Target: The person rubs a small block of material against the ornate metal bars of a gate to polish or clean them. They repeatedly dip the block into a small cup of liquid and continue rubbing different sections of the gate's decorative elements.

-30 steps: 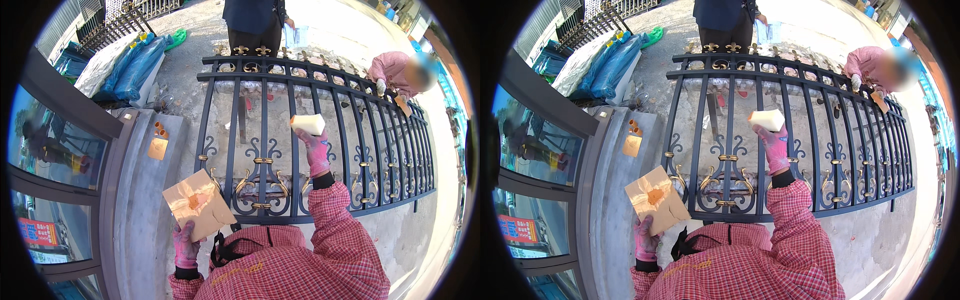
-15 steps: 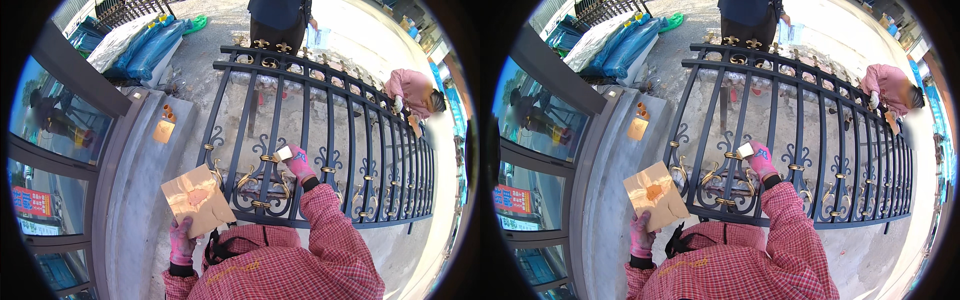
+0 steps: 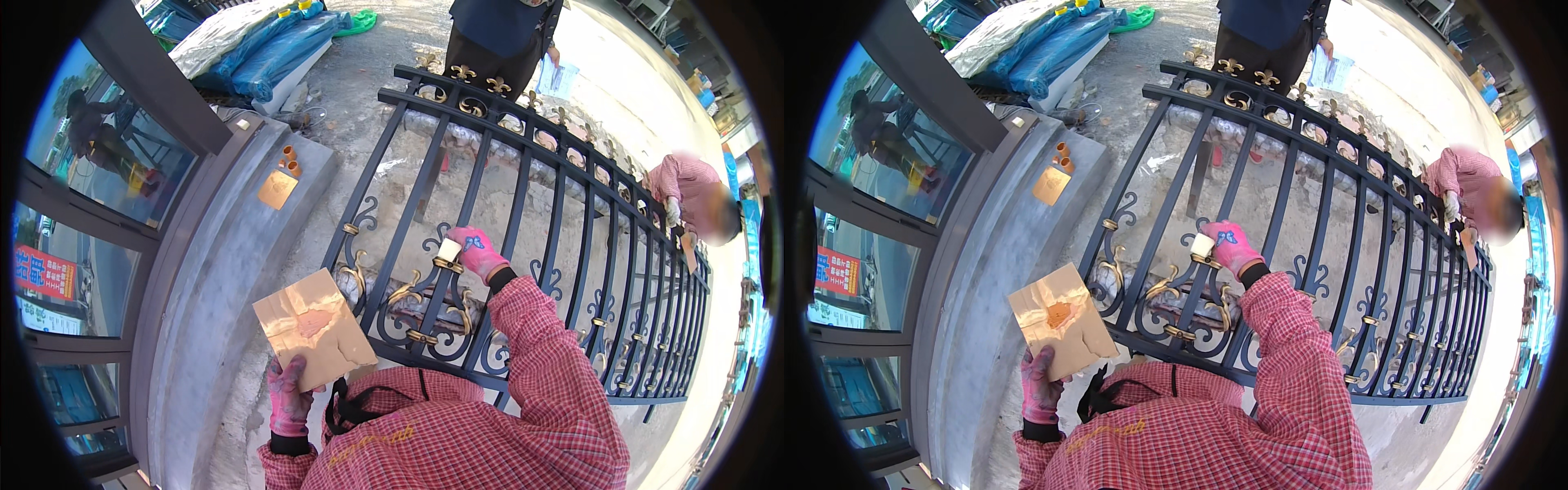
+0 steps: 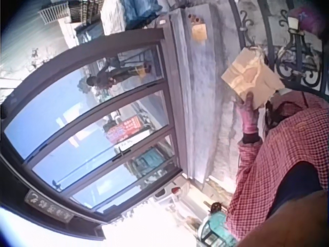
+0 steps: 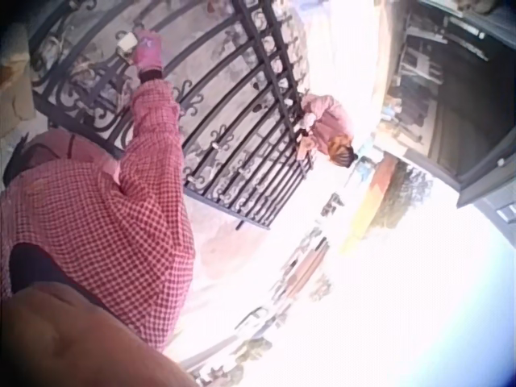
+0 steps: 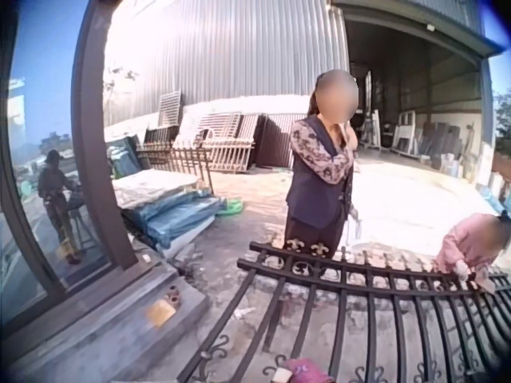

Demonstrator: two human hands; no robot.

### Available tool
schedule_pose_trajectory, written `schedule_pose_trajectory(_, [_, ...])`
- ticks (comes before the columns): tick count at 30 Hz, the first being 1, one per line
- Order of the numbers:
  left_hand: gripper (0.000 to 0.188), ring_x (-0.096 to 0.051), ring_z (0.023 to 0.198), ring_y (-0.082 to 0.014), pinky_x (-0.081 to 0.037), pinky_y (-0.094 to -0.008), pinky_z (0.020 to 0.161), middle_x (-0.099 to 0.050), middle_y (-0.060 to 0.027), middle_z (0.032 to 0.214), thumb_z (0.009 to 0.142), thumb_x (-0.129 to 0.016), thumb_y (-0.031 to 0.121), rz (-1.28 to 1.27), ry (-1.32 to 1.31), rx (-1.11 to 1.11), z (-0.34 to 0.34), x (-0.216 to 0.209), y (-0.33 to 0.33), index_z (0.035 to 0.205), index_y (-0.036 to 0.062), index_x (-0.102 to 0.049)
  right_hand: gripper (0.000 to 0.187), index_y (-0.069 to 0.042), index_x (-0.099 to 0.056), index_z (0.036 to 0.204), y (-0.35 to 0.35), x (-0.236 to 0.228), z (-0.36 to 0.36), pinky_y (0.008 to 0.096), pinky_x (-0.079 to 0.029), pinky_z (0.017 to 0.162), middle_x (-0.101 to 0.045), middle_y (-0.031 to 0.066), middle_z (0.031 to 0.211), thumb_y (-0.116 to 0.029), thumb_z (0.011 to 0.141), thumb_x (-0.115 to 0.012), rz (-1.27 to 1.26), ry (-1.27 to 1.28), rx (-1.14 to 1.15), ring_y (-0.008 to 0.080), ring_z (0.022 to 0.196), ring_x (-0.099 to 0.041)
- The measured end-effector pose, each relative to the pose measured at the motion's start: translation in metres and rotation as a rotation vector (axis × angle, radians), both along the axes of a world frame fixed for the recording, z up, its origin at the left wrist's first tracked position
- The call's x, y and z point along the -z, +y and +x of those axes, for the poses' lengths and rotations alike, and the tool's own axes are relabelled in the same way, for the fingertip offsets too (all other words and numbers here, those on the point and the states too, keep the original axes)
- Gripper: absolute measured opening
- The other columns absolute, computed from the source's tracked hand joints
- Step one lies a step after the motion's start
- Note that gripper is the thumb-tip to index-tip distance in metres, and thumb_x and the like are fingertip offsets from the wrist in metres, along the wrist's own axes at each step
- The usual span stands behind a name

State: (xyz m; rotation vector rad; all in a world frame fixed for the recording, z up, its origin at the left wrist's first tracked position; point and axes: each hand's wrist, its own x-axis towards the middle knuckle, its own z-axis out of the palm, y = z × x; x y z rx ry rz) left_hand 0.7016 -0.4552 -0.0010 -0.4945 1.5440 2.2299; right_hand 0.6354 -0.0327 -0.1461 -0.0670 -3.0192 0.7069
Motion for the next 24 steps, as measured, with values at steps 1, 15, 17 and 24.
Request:
schedule_pose_trajectory(1, [0.034,-0.059,0.059,-0.0167,-0.045,-0.0259,0.041,-0.06,-0.0091,0.088,0.086,-0.055,0.014,0.009,0.003,-0.005,0.001,0.0,0.001,0.117,0.0025,-0.048,0.022,-0.013,-0.065,0.09,-0.001,0.001,0.0,0.0386,-0.049,0.076,-0.065,0.0131,0.089,-0.012,0.068,-0.068,0.011,0.002,-0.036,0.0322,0.087,-0.061])
schedule_pose_trajectory(15, [0.033,-0.058,0.056,-0.0172,-0.047,-0.0259,0.04,-0.06,-0.0107,0.087,0.085,-0.057,0.016,-0.017,0.029,-0.02,0.007,-0.001,0.009,0.113,0.0002,-0.048,0.032,-0.012,-0.063,0.099,0.005,-0.017,0.028,0.0381,-0.047,0.082,-0.064,0.0102,0.097,-0.004,0.068,-0.066,-0.068,-0.059,-0.035,0.0324,0.094,-0.058])
schedule_pose_trajectory(17, [0.034,-0.058,0.056,-0.017,-0.047,-0.0255,0.041,-0.06,-0.0105,0.087,0.085,-0.057,0.016,-0.023,0.032,-0.01,0.009,-0.002,0.01,0.114,0.0005,-0.048,0.035,-0.012,-0.062,0.1,0.007,-0.01,0.036,0.0384,-0.047,0.083,-0.064,0.0101,0.099,-0.002,0.067,-0.066,-0.041,-0.07,-0.125,0.0329,0.095,-0.058])
schedule_pose_trajectory(24, [0.036,-0.059,0.061,-0.0163,-0.047,-0.0261,0.042,-0.06,-0.0102,0.09,0.085,-0.056,0.016,-0.015,0.034,-0.004,0.016,-0.006,0.01,0.117,0.0013,-0.047,0.049,-0.013,-0.062,0.103,0.003,-0.008,0.052,0.0382,-0.047,0.083,-0.063,0.0085,0.103,0.007,0.058,-0.067,-0.017,0.035,-0.075,0.0312,0.097,-0.058])
